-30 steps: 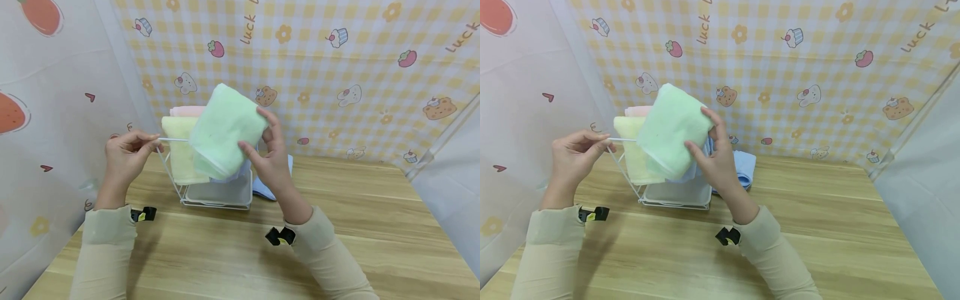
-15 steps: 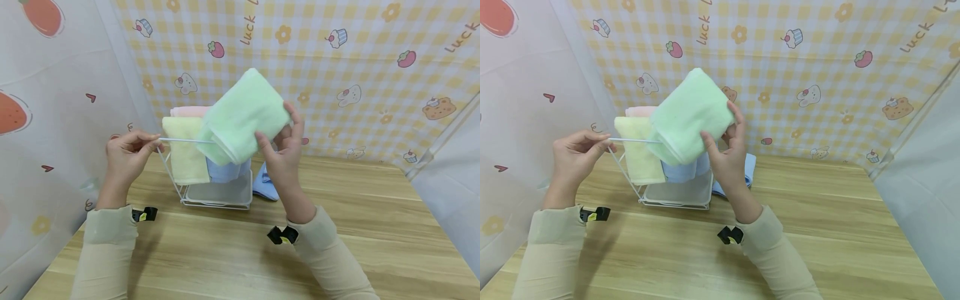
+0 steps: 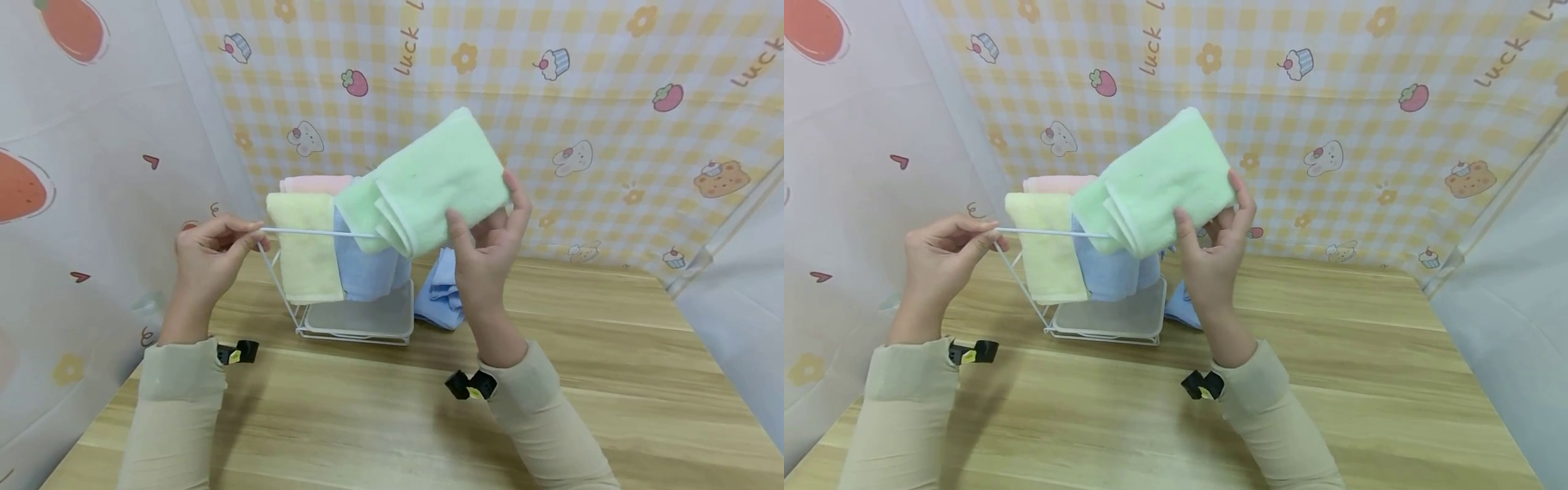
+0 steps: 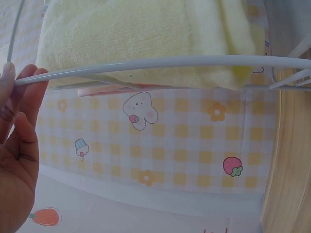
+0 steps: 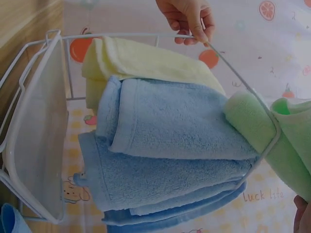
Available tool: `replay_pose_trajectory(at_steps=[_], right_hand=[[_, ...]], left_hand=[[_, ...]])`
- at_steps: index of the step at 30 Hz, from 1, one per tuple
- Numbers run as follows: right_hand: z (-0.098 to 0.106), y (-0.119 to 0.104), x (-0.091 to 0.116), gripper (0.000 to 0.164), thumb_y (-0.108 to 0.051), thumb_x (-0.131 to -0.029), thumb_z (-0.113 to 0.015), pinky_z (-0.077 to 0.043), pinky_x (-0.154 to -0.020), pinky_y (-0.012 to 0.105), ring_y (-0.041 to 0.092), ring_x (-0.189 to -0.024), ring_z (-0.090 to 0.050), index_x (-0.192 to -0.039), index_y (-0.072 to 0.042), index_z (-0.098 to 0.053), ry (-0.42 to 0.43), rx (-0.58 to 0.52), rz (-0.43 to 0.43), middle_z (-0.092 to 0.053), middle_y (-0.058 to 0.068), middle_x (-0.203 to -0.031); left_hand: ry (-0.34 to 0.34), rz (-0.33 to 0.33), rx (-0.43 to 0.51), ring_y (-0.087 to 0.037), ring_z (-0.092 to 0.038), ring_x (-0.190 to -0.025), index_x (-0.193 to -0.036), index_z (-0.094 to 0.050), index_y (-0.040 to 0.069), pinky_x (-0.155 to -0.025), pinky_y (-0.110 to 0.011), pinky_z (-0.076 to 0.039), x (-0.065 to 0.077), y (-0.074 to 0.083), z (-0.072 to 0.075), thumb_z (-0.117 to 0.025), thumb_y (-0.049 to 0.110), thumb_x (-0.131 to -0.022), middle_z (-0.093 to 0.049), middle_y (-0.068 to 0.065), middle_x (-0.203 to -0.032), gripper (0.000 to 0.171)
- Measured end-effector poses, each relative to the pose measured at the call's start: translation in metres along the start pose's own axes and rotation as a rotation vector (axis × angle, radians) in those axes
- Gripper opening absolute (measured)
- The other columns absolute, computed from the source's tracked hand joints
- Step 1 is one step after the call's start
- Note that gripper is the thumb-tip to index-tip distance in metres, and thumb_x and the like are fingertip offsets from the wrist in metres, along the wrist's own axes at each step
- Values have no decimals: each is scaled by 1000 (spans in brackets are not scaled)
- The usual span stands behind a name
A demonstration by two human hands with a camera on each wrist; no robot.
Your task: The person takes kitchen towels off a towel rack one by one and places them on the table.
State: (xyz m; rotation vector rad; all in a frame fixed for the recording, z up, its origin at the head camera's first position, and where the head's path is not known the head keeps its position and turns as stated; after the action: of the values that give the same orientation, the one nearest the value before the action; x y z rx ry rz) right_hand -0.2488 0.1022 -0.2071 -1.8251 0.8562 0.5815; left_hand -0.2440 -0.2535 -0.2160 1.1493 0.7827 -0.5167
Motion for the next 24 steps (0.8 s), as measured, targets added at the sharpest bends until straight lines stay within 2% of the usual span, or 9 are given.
replay_pose_trajectory(at_steps=[5,12,19,24], right_hand=[[9,0,-3,69,7,-88,-64,-59,-91,35,33,-116,-61,-146,-6,-29,30,-58,3,-58,19,-133],[26,-2,-9,72,9,-85,-65,-58,-94,36,33,-116,-61,-145,-5,-29,102,-86,32,-58,20,-133],[42,-6,-15,72,9,-84,-66,-58,-92,37,36,-114,-63,-144,-6,-29,137,-111,48,-55,22,-137],[53,-8,-17,75,10,-82,-67,-58,-91,36,35,-116,-60,-145,-5,-29,173,-115,53,-56,22,-137]], left_hand=[[2,-15,-16,-3,-69,-63,-87,-70,-15,-44,-13,-41,-1,0,0,-66,-19,-83,-72,15,-73,7],[5,-12,1,-3,-69,-63,-86,-69,-17,-52,-12,-50,-1,1,-2,-65,-20,-83,-73,13,-74,6],[14,-7,6,-4,-69,-63,-87,-68,-18,-50,-12,-48,-2,1,-1,-66,-19,-84,-73,12,-75,4],[27,-3,30,-5,-69,-62,-87,-68,-19,-55,-13,-52,0,0,-1,-66,-19,-83,-73,8,-75,4]])
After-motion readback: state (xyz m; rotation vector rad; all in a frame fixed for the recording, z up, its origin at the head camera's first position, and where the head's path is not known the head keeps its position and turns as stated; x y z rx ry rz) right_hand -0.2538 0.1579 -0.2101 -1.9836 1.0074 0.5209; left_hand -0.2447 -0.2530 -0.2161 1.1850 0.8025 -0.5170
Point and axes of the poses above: each hand's wrist, its own x-axis away from the middle knuckle, its own z-axis out of the back of the hand, y = z × x, the point moved 9 cm from there along -x, towards the middle knuckle
